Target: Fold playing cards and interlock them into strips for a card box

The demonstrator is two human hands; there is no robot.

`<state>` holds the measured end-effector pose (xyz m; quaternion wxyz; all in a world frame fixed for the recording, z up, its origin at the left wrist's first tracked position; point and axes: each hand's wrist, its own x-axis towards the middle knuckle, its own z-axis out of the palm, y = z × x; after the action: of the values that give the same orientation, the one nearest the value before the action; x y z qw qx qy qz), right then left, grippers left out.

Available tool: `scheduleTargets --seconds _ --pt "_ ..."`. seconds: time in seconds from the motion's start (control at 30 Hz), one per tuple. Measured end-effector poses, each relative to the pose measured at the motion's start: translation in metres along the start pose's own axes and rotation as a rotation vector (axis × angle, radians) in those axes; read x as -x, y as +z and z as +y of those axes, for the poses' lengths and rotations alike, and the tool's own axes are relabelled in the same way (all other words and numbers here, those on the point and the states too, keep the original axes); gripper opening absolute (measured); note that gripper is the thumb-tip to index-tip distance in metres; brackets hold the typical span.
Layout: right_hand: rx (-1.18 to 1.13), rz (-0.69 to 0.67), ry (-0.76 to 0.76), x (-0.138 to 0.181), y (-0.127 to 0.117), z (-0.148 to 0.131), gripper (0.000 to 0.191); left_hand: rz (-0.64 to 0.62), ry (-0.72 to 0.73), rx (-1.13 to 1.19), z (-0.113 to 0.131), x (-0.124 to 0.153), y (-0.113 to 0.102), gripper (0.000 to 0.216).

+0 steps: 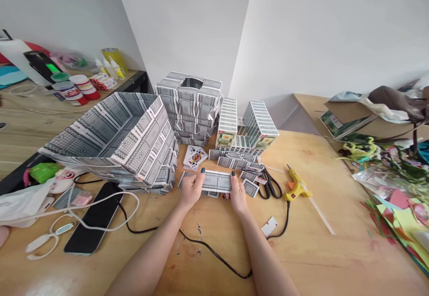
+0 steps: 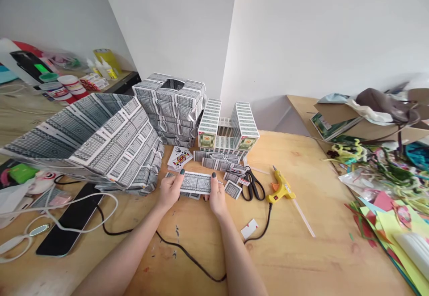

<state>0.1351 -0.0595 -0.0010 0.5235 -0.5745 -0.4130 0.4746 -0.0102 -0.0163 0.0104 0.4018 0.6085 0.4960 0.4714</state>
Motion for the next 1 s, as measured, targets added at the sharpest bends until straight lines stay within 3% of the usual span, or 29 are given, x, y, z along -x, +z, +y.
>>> scheduleTargets --seconds 0.17,0.3,0.43,0.53,0.67,0.83,0.93,1.0 --pt "-0.011 0.043 -0.002 -0.001 -0.001 -0.001 0.061 -0.038 -0.011 -0.022 0.0 -0.005 0.001 0.047" --pt "-0.183 0.088 0.006 -0.003 0.001 0.003 0.047 -0.081 -0.093 0.055 -0.006 -0.01 -0.007 0.048" --pt "-0.34 0.153 0.06 -0.006 0.0 0.003 0.038 0.106 0.163 -0.181 -0.011 -0.016 -0.016 0.036" --pt "-0.438 0.135 0.085 -0.006 -0.002 -0.001 0.04 0.11 0.376 -0.448 -0.014 -0.02 -0.015 0.013" --pt "-0.464 0.121 0.067 -0.005 -0.004 -0.004 0.041 0.041 0.406 -0.633 -0.023 -0.023 -0.01 0.043" --pt "-0.248 0.103 -0.031 -0.002 -0.001 0.0 0.034 0.029 0.381 -0.744 -0.032 -0.024 -0.011 0.038" --pt "0.102 0.098 -0.181 0.0 0.005 0.0 0.024 0.039 0.389 -0.752 -0.034 -0.024 -0.011 0.034" --pt "0.347 0.047 -0.317 0.003 0.01 -0.002 0.029 0.044 0.387 -0.738 -0.036 -0.024 -0.011 0.032"
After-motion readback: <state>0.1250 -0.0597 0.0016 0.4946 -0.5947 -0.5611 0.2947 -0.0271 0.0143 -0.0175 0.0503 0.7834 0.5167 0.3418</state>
